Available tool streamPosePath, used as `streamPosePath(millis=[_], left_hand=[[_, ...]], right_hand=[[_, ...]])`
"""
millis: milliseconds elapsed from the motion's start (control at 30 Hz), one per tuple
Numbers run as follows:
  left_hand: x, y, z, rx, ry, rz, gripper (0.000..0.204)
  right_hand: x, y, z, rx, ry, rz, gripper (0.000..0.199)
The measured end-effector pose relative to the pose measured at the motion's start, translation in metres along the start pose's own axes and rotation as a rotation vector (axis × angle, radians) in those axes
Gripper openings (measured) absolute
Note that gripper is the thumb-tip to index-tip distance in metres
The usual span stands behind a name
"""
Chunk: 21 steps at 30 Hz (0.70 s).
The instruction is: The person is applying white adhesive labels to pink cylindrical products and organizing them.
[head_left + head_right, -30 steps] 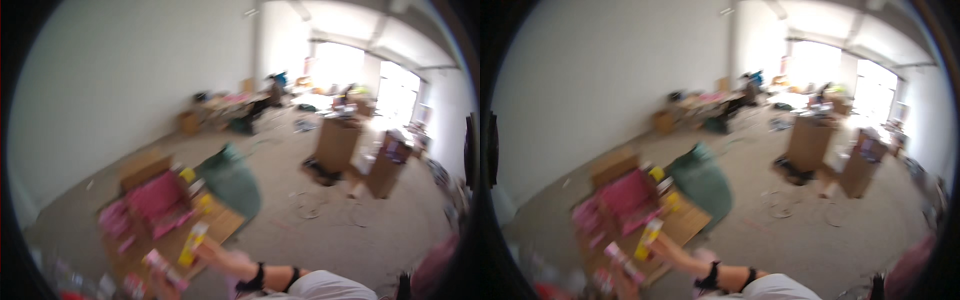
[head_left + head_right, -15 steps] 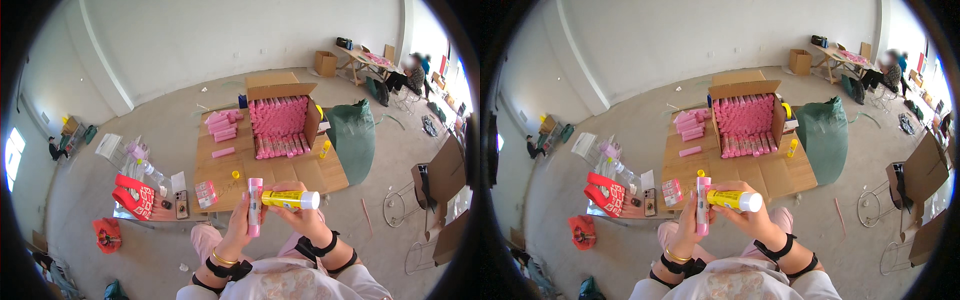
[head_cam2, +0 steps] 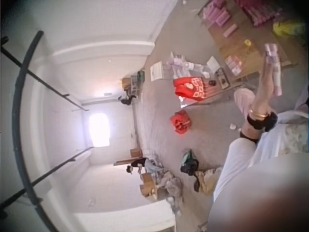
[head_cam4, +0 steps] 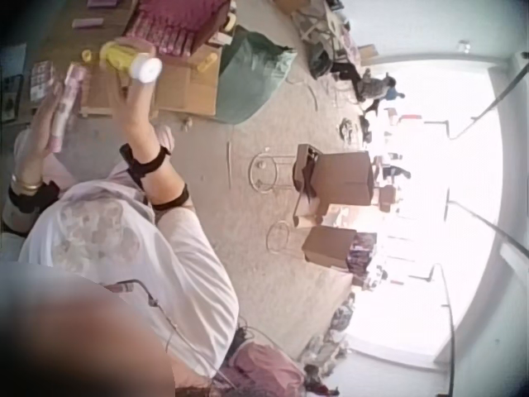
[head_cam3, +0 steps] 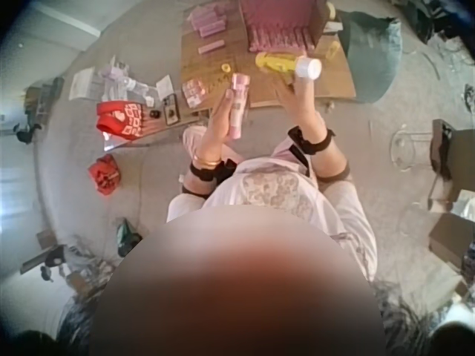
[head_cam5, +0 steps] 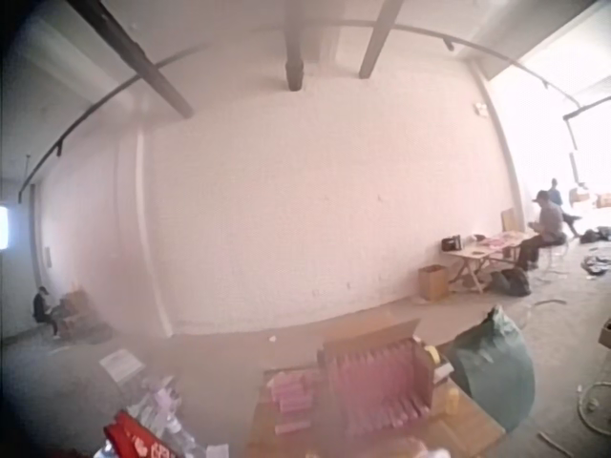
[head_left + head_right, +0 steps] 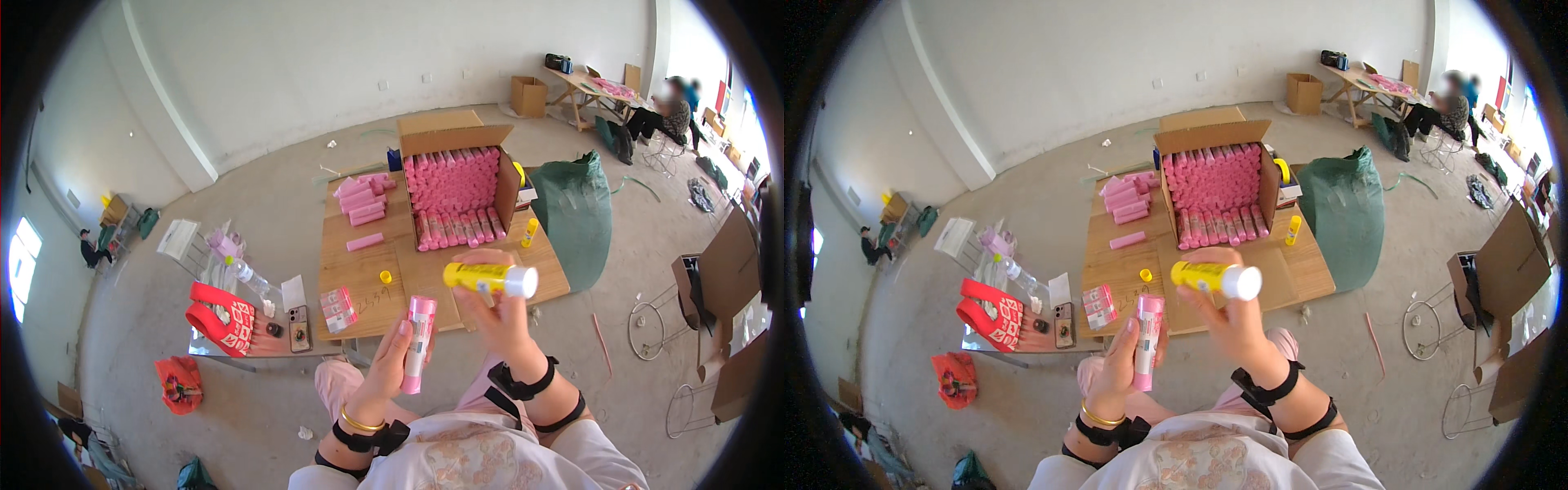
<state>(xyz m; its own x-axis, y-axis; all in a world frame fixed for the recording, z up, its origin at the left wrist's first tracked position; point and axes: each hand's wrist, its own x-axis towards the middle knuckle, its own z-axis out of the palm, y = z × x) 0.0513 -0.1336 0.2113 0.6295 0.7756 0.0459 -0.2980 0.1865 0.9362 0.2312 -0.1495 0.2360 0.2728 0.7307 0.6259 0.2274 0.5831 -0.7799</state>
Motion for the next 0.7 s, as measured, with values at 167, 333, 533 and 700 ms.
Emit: streamPosePath(millis=[167, 333, 533, 700], left_hand=[[-0.003, 0.0, -0.001, -0.198, 0.01, 0.001, 0.041], [-0.009, 0.005, 0.002, -0.255, 0.101, 0.028, 0.043], [-0.01, 0.012, 0.018, -0.249, 0.4, 0.117, 0.044], [-0.011, 0.005, 0.012, -0.257, 0.382, 0.23, 0.045]], right_hand=[[-0.011, 0.001, -0.006, 0.287, -0.009, 0.155, 0.034], [-0.033, -0.013, -0.001, 0.415, -0.09, 0.329, 0.034], [-0.041, -0.03, 0.022, 0.195, -0.301, 0.095, 0.037], [-0.053, -0.026, 0.033, 0.073, -0.264, -0.084, 0.037]])
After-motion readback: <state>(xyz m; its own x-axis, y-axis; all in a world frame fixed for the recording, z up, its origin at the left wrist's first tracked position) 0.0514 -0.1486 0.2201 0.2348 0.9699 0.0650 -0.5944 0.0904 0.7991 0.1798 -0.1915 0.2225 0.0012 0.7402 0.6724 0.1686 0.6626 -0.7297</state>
